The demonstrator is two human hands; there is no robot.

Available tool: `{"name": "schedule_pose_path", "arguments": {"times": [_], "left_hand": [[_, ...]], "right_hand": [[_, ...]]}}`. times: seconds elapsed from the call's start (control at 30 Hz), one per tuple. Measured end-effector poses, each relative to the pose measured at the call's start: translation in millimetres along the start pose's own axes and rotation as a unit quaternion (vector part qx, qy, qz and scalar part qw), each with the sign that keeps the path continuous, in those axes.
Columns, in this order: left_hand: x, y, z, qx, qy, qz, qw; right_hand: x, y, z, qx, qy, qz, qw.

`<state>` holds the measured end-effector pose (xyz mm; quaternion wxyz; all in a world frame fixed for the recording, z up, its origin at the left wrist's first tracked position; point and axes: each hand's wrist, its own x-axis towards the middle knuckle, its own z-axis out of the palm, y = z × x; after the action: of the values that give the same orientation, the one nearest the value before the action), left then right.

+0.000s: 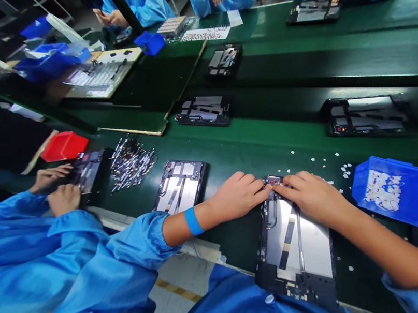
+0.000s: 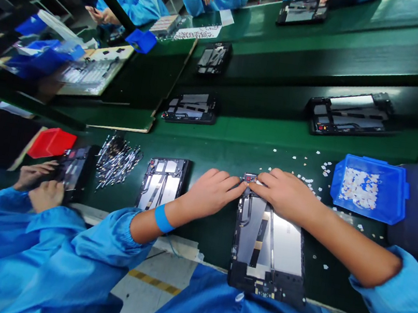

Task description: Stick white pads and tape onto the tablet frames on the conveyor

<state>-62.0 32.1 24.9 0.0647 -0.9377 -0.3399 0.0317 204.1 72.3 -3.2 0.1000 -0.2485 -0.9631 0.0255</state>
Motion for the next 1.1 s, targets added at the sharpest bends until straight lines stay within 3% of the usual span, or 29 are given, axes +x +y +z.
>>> {"name": "schedule_pose_path", "arguments": {"times": [0.17, 0.23, 0.3, 0.37, 0.4, 0.47, 0.53, 0.57, 0.6, 0.73, 0.93, 1.1], "left_hand": [[0, 2, 2.6, -0.017, 0.010, -0.038, 0.999], [0, 3, 2.9, -0.019, 0.014, -0.047, 0.999], [1, 3, 0.8, -0.025, 0.011, -0.048, 0.998], [0, 1, -0.3, -0.040, 0.013, -0.049, 0.998], [0, -2, 0.9, -0.051, 0.032, -0.042, 0.997], [0, -8, 6.8, -0.069, 0.091, -0.043, 0.993], [1, -12, 13.0, -0.081, 0.130, -0.045, 0.987], [2, -12, 14.3, -0.085, 0.141, -0.043, 0.985], [2, -11, 13.9, -0.089, 0.146, -0.038, 0.985], [3, 1, 1.0, -0.093, 0.158, -0.020, 0.983], [-3, 6, -11.1, -0.090, 0.178, -0.012, 0.980], [-13, 4, -9.8, -0.127, 0.195, -0.039, 0.972]], "right_hand": [[-6, -9, -3, 0.072, 0.048, 0.040, 0.995], [-26, -22, -12, 0.136, 0.109, 0.114, 0.978], [-58, -42, -22, 0.209, 0.166, 0.235, 0.935], [-98, -65, -27, 0.290, 0.202, 0.377, 0.856], [-120, -75, -27, 0.334, 0.218, 0.446, 0.801], [-162, -88, -23, 0.416, 0.288, 0.567, 0.650], [-202, -90, -18, 0.451, 0.387, 0.629, 0.501], [-219, -88, -17, 0.452, 0.429, 0.642, 0.447], [-234, -85, -16, 0.446, 0.461, 0.647, 0.411], [-260, -62, -17, 0.460, 0.501, 0.637, 0.362], [-249, -29, -15, 0.493, 0.523, 0.620, 0.314], [-239, -41, -25, 0.486, 0.557, 0.603, 0.300]]}}
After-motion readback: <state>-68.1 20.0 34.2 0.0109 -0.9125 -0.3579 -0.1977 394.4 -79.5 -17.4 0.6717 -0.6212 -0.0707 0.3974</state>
